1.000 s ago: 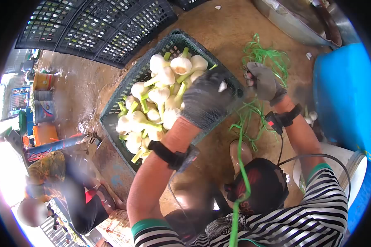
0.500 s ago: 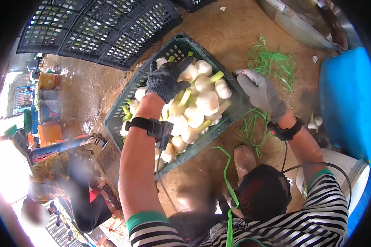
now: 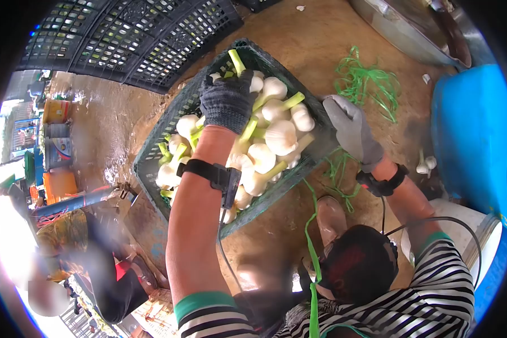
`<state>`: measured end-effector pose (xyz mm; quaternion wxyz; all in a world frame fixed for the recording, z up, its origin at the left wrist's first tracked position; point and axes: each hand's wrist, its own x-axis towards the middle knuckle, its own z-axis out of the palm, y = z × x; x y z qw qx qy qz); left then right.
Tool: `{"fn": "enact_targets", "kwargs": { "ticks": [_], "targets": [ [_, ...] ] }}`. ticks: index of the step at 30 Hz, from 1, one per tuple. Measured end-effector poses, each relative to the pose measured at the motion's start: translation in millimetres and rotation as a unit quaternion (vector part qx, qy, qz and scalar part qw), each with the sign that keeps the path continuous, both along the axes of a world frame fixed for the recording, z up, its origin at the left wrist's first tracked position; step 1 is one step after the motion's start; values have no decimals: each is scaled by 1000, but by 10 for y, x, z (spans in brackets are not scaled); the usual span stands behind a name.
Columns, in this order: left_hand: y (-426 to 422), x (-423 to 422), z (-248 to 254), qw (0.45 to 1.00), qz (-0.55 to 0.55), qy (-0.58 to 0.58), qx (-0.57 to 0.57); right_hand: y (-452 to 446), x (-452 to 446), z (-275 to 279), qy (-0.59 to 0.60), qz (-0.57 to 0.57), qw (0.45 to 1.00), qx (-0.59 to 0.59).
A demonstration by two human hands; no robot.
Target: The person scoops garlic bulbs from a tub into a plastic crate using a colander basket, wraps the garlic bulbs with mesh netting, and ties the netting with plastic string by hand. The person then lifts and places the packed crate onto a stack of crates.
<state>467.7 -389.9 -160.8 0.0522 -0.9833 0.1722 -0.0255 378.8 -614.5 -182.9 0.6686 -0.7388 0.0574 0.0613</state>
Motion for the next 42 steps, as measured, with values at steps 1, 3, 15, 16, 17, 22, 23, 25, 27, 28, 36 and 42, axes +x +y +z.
{"fn": "enact_targets", "kwargs": {
  "ticks": [1,3,15,16,17,22,23,25,27,28,36,42],
  "targets": [
    [64,-29,-9,997,-37,-47,-49,-15,18,1,-8,5,1000,1],
    [234,-83,-68,973,-115,-136,-147,-58,33,6,-23,11,1000,3],
    [396,-283,238,921,-163,-158,-317,646,1178,635,-194,283,933,-106],
    [543,-372,208,921,-95,-98,-364,701,1247,526,-258,258,917,-161],
    [713,-444,127,927,-54,-104,-356,714,1304,427,-428,279,823,-248],
    [1081,-517,21,970,-47,-25,-236,841,1296,39,-473,380,583,-541],
    [1056,-539,-82,971,-50,0,-232,855,1299,32,-466,412,556,-551],
    [939,-603,-162,973,-12,70,-222,924,1242,46,-421,515,543,-514],
    [941,-520,-190,963,-15,72,-261,975,1259,83,-317,572,525,-545],
    [897,-560,-175,962,-13,93,-256,977,1236,105,-262,601,511,-556],
    [881,-440,-121,961,18,157,-227,948,1083,250,-216,555,570,-566],
    [1093,-816,55,922,75,31,-380,-2,1106,284,-138,248,954,-100]
  ]
}}
